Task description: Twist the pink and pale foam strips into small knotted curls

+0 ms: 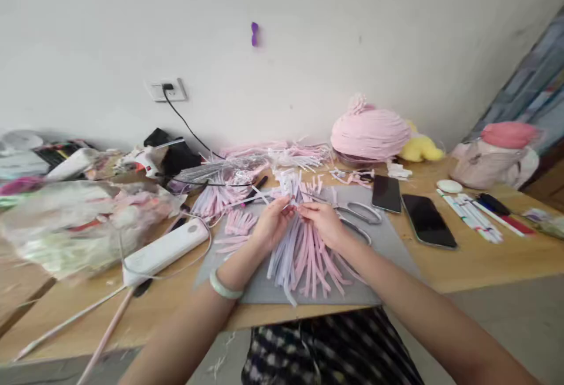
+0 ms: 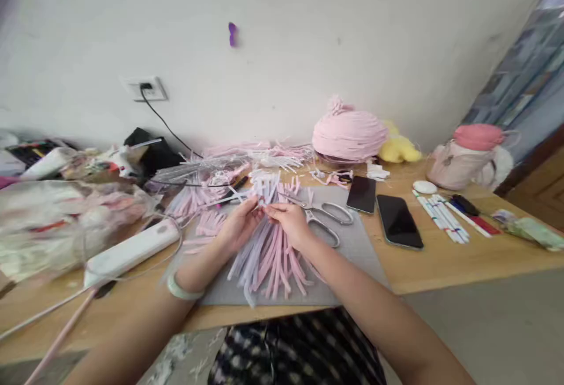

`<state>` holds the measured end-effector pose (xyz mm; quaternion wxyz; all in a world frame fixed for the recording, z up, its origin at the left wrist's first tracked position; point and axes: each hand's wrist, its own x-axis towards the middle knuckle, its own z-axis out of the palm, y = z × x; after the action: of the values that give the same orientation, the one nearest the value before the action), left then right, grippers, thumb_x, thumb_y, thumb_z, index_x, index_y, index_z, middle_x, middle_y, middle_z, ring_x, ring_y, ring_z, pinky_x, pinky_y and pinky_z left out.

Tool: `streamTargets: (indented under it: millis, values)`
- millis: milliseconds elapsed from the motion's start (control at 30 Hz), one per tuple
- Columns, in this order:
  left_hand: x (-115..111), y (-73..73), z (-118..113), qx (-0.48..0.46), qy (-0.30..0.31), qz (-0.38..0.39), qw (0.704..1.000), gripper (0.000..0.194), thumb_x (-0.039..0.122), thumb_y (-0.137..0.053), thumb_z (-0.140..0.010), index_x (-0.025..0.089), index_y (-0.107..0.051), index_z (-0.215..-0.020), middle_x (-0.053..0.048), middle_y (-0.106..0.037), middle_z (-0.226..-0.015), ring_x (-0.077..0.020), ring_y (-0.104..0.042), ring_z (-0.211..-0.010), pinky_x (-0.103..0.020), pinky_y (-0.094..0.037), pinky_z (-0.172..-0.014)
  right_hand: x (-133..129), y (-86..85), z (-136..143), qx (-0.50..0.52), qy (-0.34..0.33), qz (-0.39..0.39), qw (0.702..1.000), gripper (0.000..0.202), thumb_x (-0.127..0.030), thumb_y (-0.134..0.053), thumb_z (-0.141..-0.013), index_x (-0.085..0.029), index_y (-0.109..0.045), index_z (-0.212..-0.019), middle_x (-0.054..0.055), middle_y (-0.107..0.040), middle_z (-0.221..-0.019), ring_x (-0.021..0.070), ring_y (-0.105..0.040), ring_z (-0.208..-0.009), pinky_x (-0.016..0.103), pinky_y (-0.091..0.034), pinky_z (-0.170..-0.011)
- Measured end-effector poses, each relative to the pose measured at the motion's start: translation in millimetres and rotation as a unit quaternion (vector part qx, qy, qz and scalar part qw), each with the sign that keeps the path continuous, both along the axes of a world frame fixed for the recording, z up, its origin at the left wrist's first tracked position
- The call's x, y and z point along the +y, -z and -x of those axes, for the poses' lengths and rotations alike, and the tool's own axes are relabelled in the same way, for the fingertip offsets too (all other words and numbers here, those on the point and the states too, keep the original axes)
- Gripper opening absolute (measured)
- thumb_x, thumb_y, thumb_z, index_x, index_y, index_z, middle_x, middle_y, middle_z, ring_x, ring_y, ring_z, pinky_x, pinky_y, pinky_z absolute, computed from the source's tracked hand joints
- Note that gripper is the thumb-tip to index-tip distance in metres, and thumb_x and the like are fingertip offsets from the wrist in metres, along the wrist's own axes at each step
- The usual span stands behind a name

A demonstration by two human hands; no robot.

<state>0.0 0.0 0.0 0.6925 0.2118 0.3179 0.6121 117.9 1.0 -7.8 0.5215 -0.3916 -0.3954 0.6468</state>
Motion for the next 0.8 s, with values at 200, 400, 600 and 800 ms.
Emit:
streamTargets:
  millis: [200,400,600,800]
  values:
    - [-3.9,5.7,-3.5,0.004,0.013,-0.043,0.999,0.006,0.014,-0.066,-0.065,0.011,-0.061,-0.065,0.002,-0.058,-0.056,-0.0061,-0.051,-0.052,-0.016,-0.04,-0.05,-5.8,1.6,5.7,0.051,-0.001,0.022,0.998,0.014,-0.022,-0.075,-0.046,-0.016,-0.069,-0.057,-0.001,-0.062,-0.058,0.0086,-0.049,-0.055,0.025,-0.037,-0.059]
    - [-6.5,9.4,-7.4,-0.003,0.019,-0.061,0.998,0.012,0.017,-0.067,-0.064,0.012,-0.057,-0.062,0.004,-0.048,-0.049,-0.0046,-0.043,-0.047,-0.016,-0.035,-0.047,-12.2,3.2,12.9,0.132,0.008,0.075,0.988,0.008,-0.016,-0.073,-0.05,-0.015,-0.068,-0.057,0.001,-0.064,-0.062,0.0085,-0.052,-0.059,0.022,-0.039,-0.058]
    - [-7.6,7.2,-7.0,0.0,0.037,-0.065,0.997,0.014,0.017,-0.067,-0.064,0.013,-0.053,-0.063,0.005,-0.044,-0.05,-0.0046,-0.041,-0.047,-0.016,-0.034,-0.047,-11.4,1.1,10.5,0.161,0.01,0.114,0.98,0.004,-0.01,-0.065,-0.057,-0.013,-0.068,-0.058,0.002,-0.063,-0.062,0.0069,-0.051,-0.056,0.019,-0.039,-0.054]
    - [-5.7,3.7,-2.7,0.103,-0.015,-0.129,0.986,0.015,0.015,-0.064,-0.063,0.016,-0.059,-0.078,0.005,-0.051,-0.063,-0.0035,-0.041,-0.049,-0.016,-0.033,-0.049,-12.6,-0.9,10.2,0.164,0.012,0.127,0.978,0.003,-0.011,-0.067,-0.057,-0.013,-0.067,-0.059,-0.001,-0.061,-0.06,0.0042,-0.045,-0.05,0.018,-0.037,-0.051]
